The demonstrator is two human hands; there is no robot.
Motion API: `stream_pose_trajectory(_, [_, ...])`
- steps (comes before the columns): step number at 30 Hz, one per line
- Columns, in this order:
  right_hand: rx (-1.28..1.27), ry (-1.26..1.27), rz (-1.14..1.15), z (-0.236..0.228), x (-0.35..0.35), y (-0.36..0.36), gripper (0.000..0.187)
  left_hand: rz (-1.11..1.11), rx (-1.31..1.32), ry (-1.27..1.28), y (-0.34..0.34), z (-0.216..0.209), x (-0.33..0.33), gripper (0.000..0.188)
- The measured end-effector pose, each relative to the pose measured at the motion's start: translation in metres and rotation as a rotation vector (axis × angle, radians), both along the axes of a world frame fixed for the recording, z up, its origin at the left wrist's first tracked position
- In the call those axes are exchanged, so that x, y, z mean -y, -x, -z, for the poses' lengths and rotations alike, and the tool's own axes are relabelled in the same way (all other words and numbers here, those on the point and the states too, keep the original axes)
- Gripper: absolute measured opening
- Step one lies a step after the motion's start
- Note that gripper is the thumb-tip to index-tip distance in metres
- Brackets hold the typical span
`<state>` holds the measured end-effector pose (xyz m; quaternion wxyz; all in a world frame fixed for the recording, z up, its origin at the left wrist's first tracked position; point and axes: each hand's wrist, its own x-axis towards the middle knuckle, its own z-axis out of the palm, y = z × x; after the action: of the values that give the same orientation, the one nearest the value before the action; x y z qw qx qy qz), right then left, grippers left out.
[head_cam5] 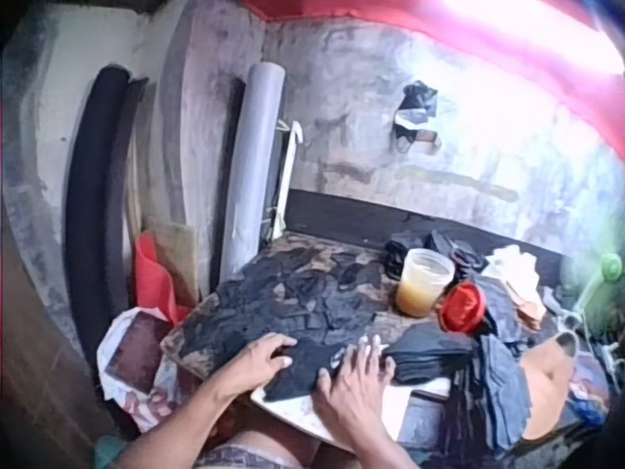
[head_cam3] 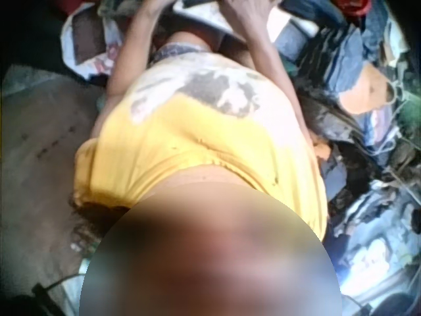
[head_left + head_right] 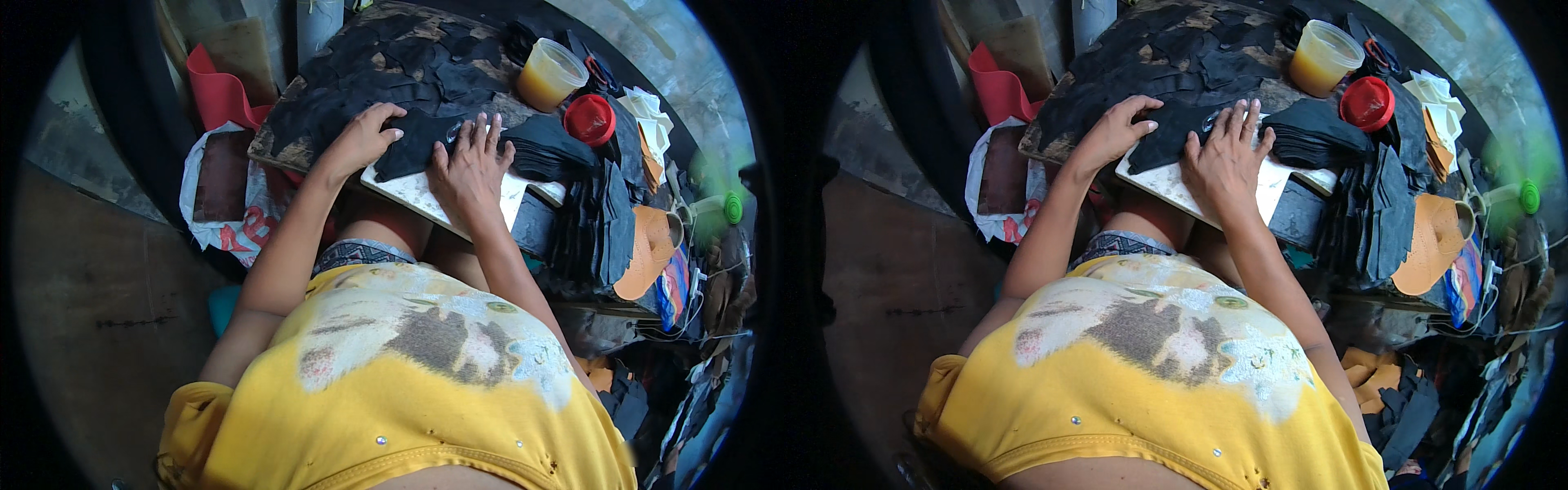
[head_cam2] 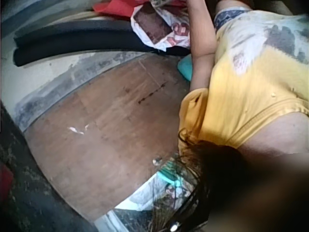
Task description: The person repeatedly rubs black leather pieces on a white rectangular board using both hands. They pick up individual pieces, rub them against the board, and place them back down, continuing this cycle throughout the clip.
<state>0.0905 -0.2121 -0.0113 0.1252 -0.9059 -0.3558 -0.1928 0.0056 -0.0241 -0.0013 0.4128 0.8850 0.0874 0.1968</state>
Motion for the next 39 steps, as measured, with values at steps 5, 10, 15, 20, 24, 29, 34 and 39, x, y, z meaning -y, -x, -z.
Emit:
stream_pose_trajectory(5, [-0.019, 0.005, 0.034, -0.001, 0.0, 0.001, 0.071, 0.03, 0.033, -0.023, -0.001, 0.0, 0.0, 0.036])
stream_pose_trajectory(10, [0.023, -0.028, 0.014, -0.002, 0.0, 0.002, 0.069, -0.05, 0.147, -0.033, 0.005, 0.011, 0.012, 0.035])
stream_pose_trajectory(15, [0.032, -0.041, -0.004, -0.001, 0.001, 0.003, 0.068, -0.08, 0.25, -0.113, 0.006, 0.019, 0.016, 0.034])
stream_pose_trajectory(20, [0.026, -0.046, -0.012, -0.001, 0.002, 0.005, 0.068, -0.068, 0.207, -0.152, 0.004, 0.02, 0.012, 0.034])
stream_pose_trajectory(24, [-0.017, -0.011, -0.007, -0.001, 0.002, 0.002, 0.07, -0.081, 0.19, -0.17, 0.005, 0.019, 0.013, 0.034])
stream_pose_trajectory(29, [-0.077, -0.015, 0.037, -0.001, 0.001, -0.005, 0.079, -0.08, 0.186, -0.202, 0.004, 0.012, 0.011, 0.033])
stream_pose_trajectory(34, [-0.035, 0.012, 0.012, -0.005, 0.006, -0.009, 0.077, -0.15, 0.169, -0.401, 0.007, 0.011, 0.017, 0.034])
stream_pose_trajectory(39, [-0.094, 0.118, -0.052, -0.021, 0.013, -0.025, 0.074, -0.146, 0.136, -0.324, 0.009, 0.004, 0.017, 0.036])
